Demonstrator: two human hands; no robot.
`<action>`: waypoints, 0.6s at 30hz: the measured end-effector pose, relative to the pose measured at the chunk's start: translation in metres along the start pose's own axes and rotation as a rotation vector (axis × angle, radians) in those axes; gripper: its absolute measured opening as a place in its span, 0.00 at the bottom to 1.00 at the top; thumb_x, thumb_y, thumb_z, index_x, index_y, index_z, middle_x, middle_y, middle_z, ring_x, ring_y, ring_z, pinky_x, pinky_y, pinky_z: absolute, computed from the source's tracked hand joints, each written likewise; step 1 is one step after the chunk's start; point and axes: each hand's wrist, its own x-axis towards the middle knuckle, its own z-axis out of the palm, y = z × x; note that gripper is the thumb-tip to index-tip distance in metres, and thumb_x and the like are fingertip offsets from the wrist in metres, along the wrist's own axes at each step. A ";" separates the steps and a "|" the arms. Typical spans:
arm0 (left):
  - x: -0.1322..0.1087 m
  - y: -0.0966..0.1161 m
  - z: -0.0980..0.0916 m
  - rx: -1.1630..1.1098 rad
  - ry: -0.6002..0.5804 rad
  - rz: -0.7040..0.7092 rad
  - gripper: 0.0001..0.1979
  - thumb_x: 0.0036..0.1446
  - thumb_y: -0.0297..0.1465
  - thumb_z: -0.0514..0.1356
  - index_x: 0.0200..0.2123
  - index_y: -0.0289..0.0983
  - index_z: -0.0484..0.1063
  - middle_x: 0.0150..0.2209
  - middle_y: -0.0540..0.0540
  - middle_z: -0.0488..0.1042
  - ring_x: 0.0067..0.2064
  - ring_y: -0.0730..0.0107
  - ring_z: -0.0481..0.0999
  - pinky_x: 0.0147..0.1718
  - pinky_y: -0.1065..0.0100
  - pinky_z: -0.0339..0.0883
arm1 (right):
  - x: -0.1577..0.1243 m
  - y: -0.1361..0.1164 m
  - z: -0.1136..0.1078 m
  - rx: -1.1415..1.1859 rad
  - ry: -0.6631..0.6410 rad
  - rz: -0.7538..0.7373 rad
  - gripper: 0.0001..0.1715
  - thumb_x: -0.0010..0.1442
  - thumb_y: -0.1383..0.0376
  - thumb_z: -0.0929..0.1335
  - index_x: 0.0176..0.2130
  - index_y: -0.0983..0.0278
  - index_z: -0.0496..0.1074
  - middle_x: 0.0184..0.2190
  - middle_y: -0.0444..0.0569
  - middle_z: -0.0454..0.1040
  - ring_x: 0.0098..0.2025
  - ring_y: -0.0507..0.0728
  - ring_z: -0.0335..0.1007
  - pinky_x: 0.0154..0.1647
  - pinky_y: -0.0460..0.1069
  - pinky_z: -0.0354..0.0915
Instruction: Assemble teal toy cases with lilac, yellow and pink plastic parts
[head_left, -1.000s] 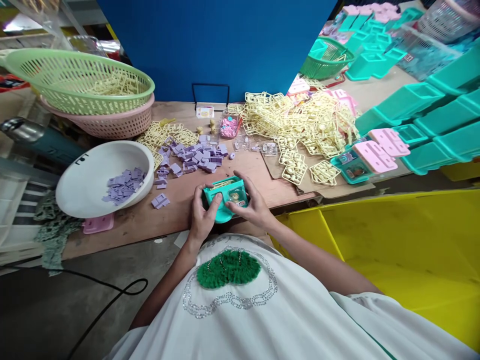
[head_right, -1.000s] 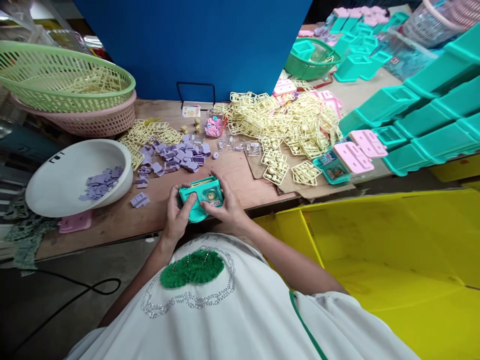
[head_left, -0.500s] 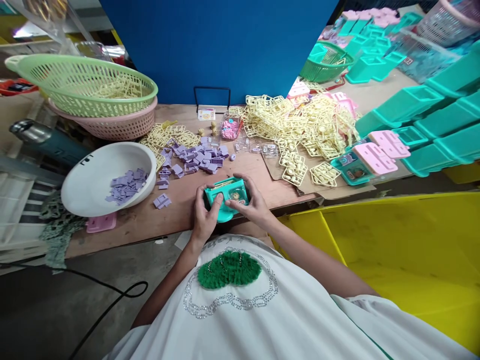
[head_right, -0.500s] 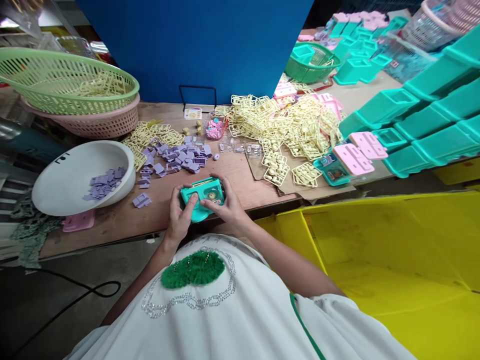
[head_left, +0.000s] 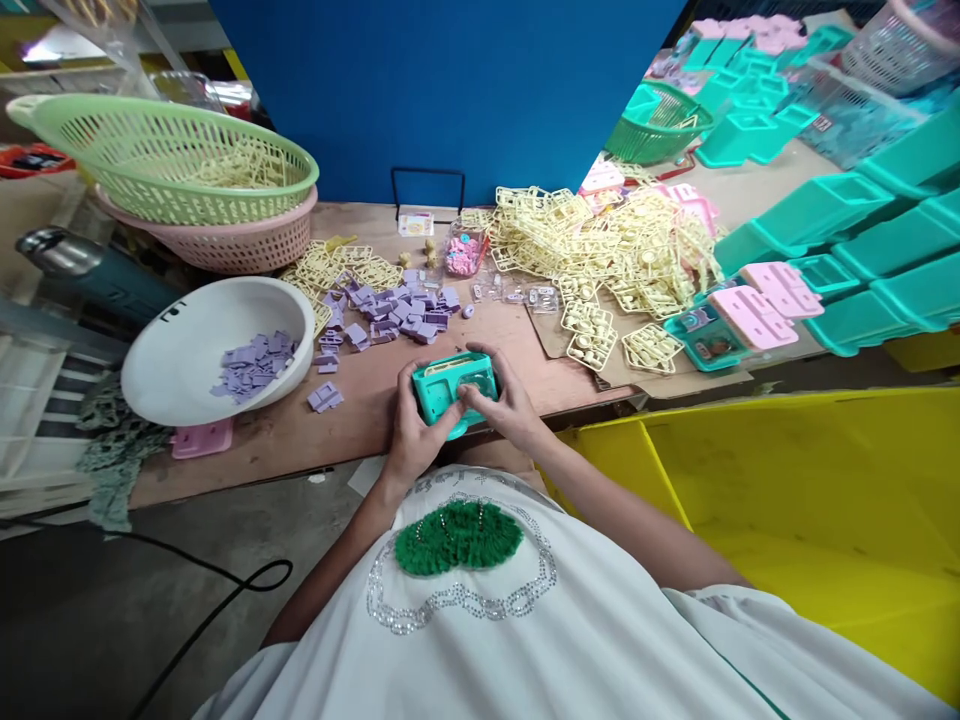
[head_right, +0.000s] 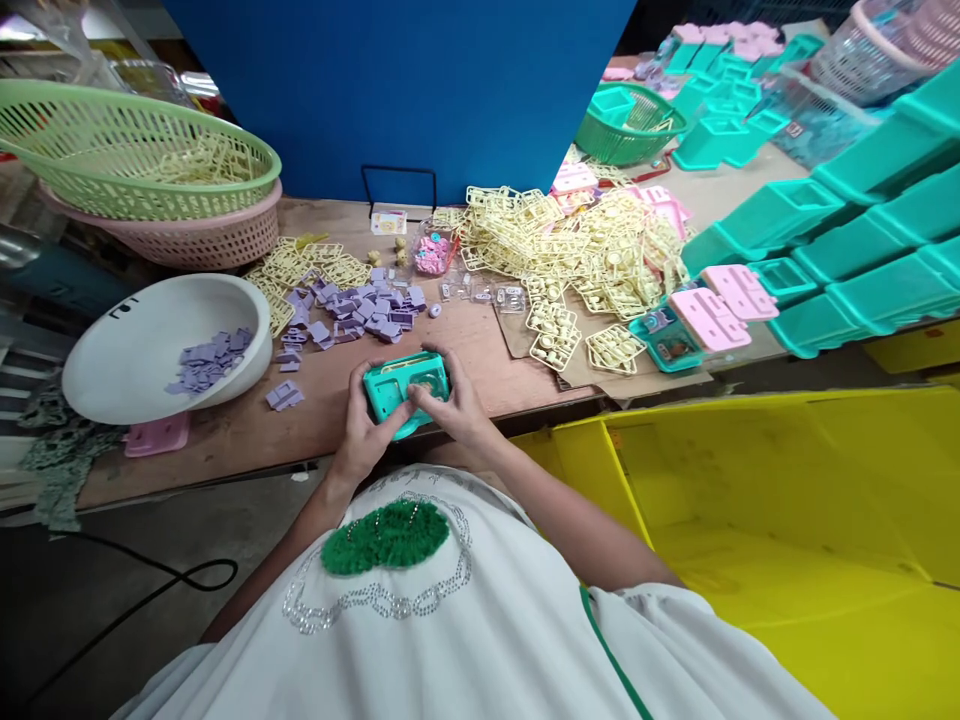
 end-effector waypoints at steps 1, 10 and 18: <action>0.000 0.000 0.001 -0.001 0.010 -0.002 0.34 0.54 0.42 0.73 0.60 0.43 0.64 0.60 0.40 0.73 0.59 0.56 0.77 0.55 0.61 0.75 | 0.000 0.000 0.001 -0.001 0.003 0.000 0.46 0.59 0.44 0.76 0.68 0.57 0.63 0.53 0.53 0.74 0.51 0.61 0.73 0.57 0.58 0.73; 0.010 -0.014 -0.008 -0.093 0.014 -0.077 0.28 0.59 0.39 0.67 0.61 0.42 0.68 0.63 0.41 0.73 0.63 0.54 0.74 0.60 0.57 0.72 | -0.008 -0.004 -0.007 -0.022 -0.078 -0.031 0.64 0.51 0.40 0.79 0.75 0.55 0.55 0.71 0.58 0.62 0.63 0.67 0.68 0.64 0.61 0.71; 0.012 -0.021 -0.011 -0.088 0.012 -0.076 0.28 0.60 0.41 0.67 0.62 0.42 0.69 0.65 0.41 0.72 0.67 0.55 0.72 0.62 0.59 0.71 | -0.009 0.003 -0.001 -0.020 -0.019 -0.051 0.64 0.50 0.44 0.81 0.75 0.55 0.55 0.68 0.57 0.66 0.61 0.67 0.70 0.63 0.62 0.72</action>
